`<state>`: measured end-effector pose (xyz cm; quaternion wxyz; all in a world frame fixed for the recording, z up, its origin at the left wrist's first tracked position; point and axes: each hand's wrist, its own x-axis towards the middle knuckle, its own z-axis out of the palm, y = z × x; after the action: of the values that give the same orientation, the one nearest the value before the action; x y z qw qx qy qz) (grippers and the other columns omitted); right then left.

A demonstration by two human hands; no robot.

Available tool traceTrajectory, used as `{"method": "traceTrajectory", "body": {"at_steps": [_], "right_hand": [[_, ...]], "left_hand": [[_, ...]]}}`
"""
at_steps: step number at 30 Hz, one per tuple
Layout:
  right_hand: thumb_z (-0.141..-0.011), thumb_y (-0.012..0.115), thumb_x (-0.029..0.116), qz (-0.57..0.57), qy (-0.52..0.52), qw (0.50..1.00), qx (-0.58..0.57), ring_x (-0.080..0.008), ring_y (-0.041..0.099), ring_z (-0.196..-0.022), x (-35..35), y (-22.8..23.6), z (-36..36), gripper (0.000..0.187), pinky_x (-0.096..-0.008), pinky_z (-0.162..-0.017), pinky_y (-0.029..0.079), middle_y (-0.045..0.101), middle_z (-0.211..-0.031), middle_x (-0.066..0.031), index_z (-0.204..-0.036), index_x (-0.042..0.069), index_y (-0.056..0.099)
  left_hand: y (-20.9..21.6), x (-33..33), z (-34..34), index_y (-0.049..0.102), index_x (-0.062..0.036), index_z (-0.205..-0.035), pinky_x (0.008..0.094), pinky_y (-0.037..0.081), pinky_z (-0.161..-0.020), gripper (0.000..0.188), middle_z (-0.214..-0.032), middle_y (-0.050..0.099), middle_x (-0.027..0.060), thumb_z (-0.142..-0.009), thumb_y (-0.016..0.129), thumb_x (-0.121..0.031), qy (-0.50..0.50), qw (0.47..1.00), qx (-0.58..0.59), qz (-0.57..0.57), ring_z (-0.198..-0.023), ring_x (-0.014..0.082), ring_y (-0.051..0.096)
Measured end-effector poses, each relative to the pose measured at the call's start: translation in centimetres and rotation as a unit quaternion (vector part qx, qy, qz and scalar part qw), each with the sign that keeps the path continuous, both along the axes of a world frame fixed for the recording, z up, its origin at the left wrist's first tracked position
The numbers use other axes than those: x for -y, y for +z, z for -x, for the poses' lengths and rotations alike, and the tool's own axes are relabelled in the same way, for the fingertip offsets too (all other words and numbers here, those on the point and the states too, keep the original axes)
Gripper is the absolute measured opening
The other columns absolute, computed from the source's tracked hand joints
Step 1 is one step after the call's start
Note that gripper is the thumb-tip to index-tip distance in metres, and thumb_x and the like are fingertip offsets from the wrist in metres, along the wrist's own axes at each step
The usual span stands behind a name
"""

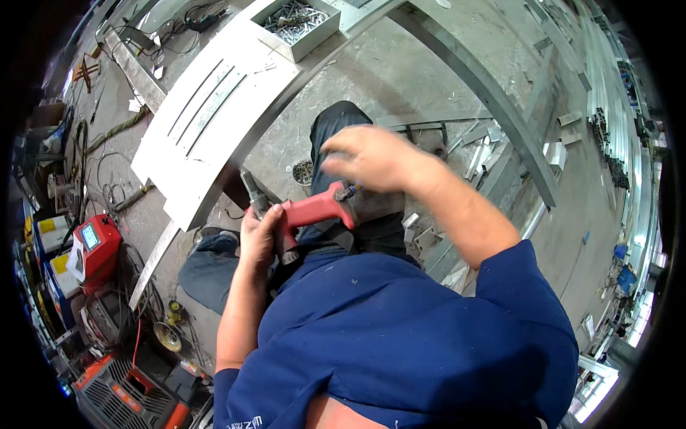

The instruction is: The person sits on the floor and uses a red power drill to fasten screws into a stack of silver metal panels. They repeatedly pick up screws, align them with holes in the panels, and drive them in with the drill.

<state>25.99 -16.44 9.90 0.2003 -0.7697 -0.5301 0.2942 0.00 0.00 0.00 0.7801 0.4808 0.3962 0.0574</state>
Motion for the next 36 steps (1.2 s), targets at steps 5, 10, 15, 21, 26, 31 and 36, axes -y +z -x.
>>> {"method": "traceTrajectory", "body": {"at_steps": [5, 10, 15, 21, 26, 31, 36], "right_hand": [[-0.103, 0.062, 0.037, 0.004, -0.058, 0.986, -0.155, -0.0139, 0.065, -0.090, 5.2, -7.3, -3.8, 0.039, -0.0320, -0.083, 0.052, 0.072, -0.093, -0.0065, -0.104, -0.001, 0.072], [-0.105, 0.058, 0.036, -0.056, -0.129, 0.948, -0.286, -0.0113, 0.062, -0.084, 4.8, -8.2, -1.1, 0.040, -0.0292, -0.078, 0.050, 0.071, -0.087, -0.0036, -0.098, -0.001, 0.072], [-0.104, 0.059, 0.033, -0.115, -0.148, 0.935, -0.301, -0.0099, 0.062, -0.081, 4.8, -9.4, -1.2, 0.040, -0.0284, -0.077, 0.051, 0.072, -0.084, -0.0040, -0.094, -0.004, 0.071], [-0.105, 0.056, 0.028, -0.114, -0.185, 0.912, -0.348, -0.0129, 0.065, -0.087, 6.1, -11.3, -3.8, 0.036, -0.0308, -0.084, 0.051, 0.073, -0.089, -0.0047, -0.094, -0.002, 0.074], [-0.103, 0.055, 0.024, -0.115, -0.181, 0.911, -0.351, -0.0143, 0.065, -0.090, 6.7, -12.5, -4.7, 0.032, -0.0326, -0.086, 0.052, 0.074, -0.093, -0.0055, -0.097, -0.001, 0.075], [-0.089, 0.053, 0.008, -0.100, -0.179, 0.936, -0.287, -0.0189, 0.068, -0.095, 7.1, -13.4, -4.7, 0.026, -0.0338, -0.094, 0.052, 0.075, -0.100, -0.0085, -0.101, -0.001, 0.075], [-0.079, 0.059, -0.004, -0.096, -0.044, 0.979, -0.173, -0.0251, 0.062, -0.111, 7.8, -13.3, -4.9, 0.037, -0.0350, -0.100, 0.048, 0.066, -0.115, -0.0105, -0.112, 0.005, 0.071]], "left_hand": [[1.8, -1.8, -1.2, 0.054, -0.0001, -0.114, 0.0343, 0.057, -0.051, 0.039, -0.086, 0.068, 0.0139, -0.092, 0.074, -0.025, -0.025, 1.000, -0.001, 0.017, -0.059, 0.0227, 0.067], [1.3, -1.5, 0.1, 0.054, -0.0021, -0.117, 0.0346, 0.057, -0.052, 0.038, -0.089, 0.069, 0.0114, -0.092, 0.073, -0.024, 0.000, 0.999, -0.004, 0.040, -0.061, 0.0220, 0.068], [1.7, -2.1, 0.5, 0.054, -0.0018, -0.117, 0.0348, 0.058, -0.052, 0.040, -0.089, 0.069, 0.0123, -0.091, 0.074, -0.025, -0.001, 0.999, -0.032, 0.022, -0.061, 0.0221, 0.068], [2.2, -1.8, 0.4, 0.055, -0.0016, -0.116, 0.0341, 0.058, -0.053, 0.038, -0.089, 0.069, 0.0125, -0.092, 0.074, -0.024, -0.006, 1.000, -0.018, 0.016, -0.062, 0.0221, 0.068], [1.1, -2.0, 0.8, 0.055, -0.0014, -0.115, 0.0352, 0.059, -0.057, 0.034, -0.089, 0.069, 0.0123, -0.093, 0.072, -0.021, -0.009, 1.000, -0.013, 0.021, -0.065, 0.0222, 0.069], [1.0, -2.0, 0.9, 0.056, -0.0008, -0.117, 0.0347, 0.060, -0.061, 0.035, -0.094, 0.070, 0.0125, -0.093, 0.072, -0.020, -0.006, 1.000, -0.019, 0.018, -0.070, 0.0213, 0.070], [1.0, -2.2, 1.0, 0.056, -0.0004, -0.119, 0.0343, 0.060, -0.064, 0.036, -0.098, 0.071, 0.0126, -0.093, 0.072, -0.020, -0.015, 1.000, -0.007, 0.026, -0.073, 0.0204, 0.070]]}}
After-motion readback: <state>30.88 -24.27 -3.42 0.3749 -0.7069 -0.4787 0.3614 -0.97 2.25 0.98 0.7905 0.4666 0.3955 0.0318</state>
